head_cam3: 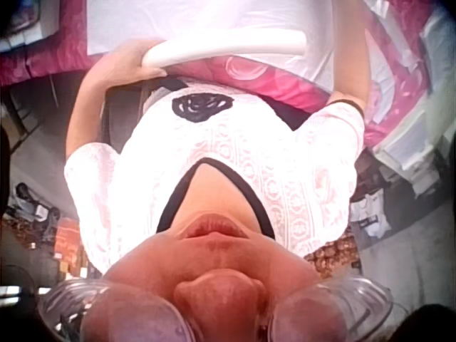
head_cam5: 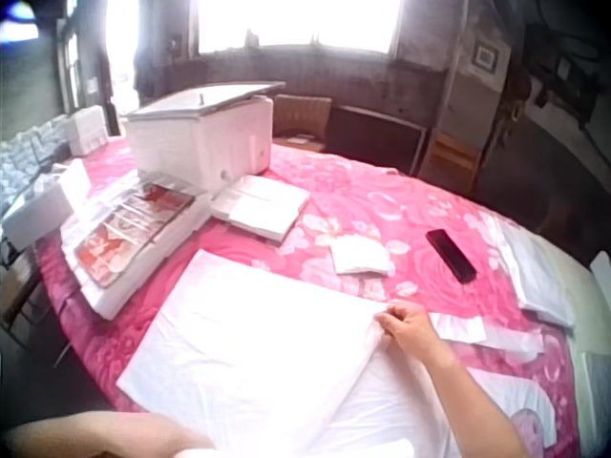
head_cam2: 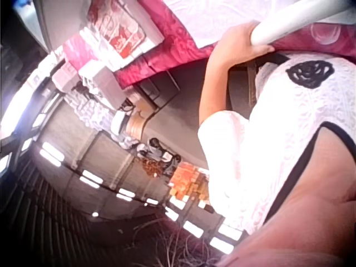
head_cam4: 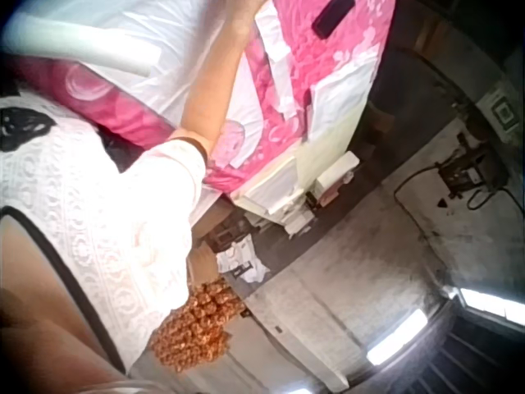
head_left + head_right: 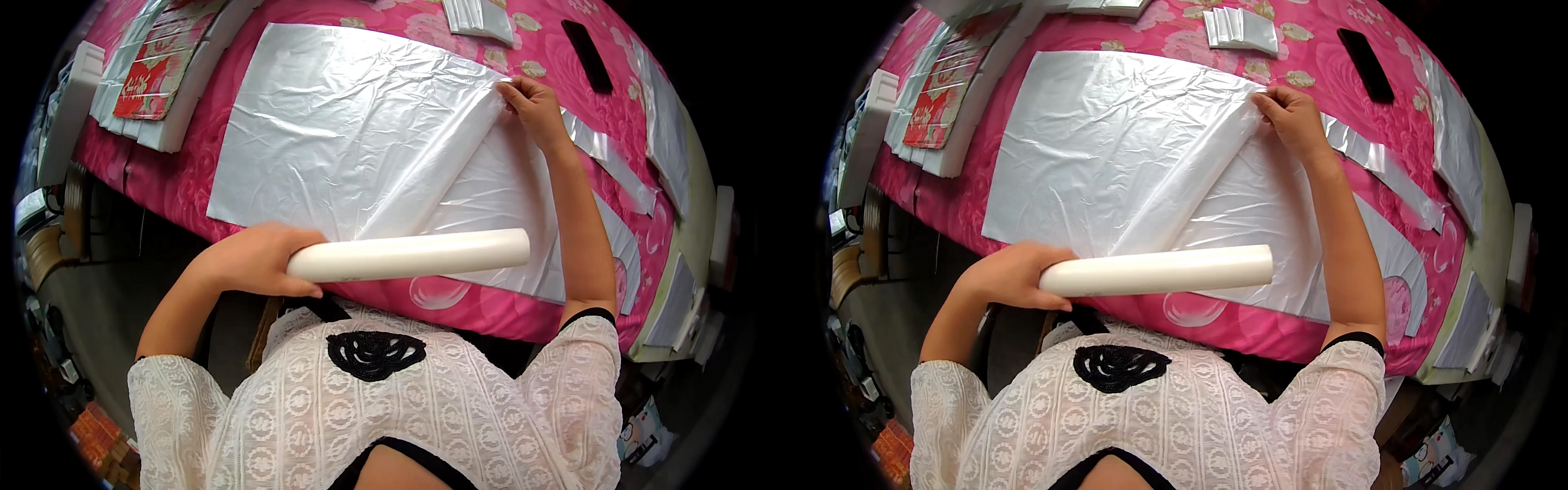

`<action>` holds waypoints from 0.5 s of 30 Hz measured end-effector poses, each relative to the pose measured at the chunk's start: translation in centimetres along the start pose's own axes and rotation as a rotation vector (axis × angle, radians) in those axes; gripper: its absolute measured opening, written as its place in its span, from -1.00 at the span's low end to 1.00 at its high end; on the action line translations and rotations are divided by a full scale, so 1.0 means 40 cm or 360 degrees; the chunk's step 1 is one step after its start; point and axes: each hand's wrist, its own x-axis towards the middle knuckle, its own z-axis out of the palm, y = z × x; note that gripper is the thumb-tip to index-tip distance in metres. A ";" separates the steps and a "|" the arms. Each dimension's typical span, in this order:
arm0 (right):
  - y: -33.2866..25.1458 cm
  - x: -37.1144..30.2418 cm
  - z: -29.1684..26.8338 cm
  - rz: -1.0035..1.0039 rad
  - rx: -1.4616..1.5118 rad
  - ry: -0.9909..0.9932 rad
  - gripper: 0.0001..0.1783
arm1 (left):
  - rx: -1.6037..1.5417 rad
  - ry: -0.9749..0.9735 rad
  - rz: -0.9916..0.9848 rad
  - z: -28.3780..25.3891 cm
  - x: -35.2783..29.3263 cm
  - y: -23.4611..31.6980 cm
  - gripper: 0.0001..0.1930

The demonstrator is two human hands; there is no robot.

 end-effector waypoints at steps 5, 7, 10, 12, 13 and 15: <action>-0.040 0.022 0.090 0.0063 -0.0031 -0.0232 -0.83 | 0.0931 0.1172 0.0686 0.012 0.157 0.029 -0.35; -0.054 0.023 0.092 0.0098 -0.0073 -0.0234 -0.82 | 0.1053 0.0961 0.1080 0.044 0.177 0.001 -0.29; -0.047 0.037 0.087 0.0122 -0.0080 -0.0282 -0.82 | 0.1039 0.0675 0.1159 0.104 0.181 -0.012 -0.22; -0.042 0.042 0.086 0.0128 -0.0065 -0.0297 -0.82 | 0.1064 0.0462 0.0949 0.139 0.178 -0.022 -0.13; -0.040 0.047 0.084 0.0142 -0.0059 -0.0293 -0.81 | 0.1098 0.0438 0.0942 0.154 0.176 -0.031 -0.13; -0.035 0.053 0.078 0.0170 -0.0049 -0.0282 -0.78 | 0.1168 0.0389 0.0930 0.180 0.172 -0.046 -0.11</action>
